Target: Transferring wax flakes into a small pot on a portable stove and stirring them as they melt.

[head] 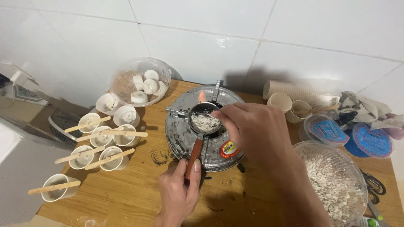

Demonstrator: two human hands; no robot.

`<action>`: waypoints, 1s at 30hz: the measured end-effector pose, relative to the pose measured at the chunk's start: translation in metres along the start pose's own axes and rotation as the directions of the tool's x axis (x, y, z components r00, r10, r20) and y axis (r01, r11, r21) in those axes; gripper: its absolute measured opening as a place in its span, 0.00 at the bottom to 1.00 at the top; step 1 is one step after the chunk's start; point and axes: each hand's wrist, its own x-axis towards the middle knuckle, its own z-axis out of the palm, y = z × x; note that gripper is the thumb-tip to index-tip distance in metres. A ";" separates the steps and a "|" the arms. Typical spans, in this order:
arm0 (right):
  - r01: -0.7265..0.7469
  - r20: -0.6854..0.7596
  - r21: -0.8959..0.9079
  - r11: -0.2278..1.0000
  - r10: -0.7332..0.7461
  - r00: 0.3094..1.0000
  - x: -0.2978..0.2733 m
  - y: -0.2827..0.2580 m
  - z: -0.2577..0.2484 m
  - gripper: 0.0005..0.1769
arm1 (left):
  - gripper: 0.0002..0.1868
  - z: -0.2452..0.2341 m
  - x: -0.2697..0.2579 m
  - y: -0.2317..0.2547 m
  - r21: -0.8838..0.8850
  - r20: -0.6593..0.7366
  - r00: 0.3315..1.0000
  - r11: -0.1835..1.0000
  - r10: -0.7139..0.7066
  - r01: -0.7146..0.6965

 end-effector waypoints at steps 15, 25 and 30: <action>-0.460 0.342 -0.236 0.856 0.516 0.785 -0.006 -0.003 -0.008 0.24 | 0.15 0.007 -0.009 -0.009 -0.021 -0.029 0.996 0.996 -0.090 0.089; -0.474 -0.025 -0.260 0.842 0.484 0.874 -0.110 0.006 -0.107 0.18 | 0.25 0.015 -0.008 0.008 0.106 -0.120 0.969 0.968 -0.214 0.227; -0.923 -0.132 -0.308 0.232 0.950 0.283 -0.203 0.057 -0.146 0.15 | 0.28 0.020 -0.011 0.005 0.135 -0.087 0.926 0.916 -0.368 0.377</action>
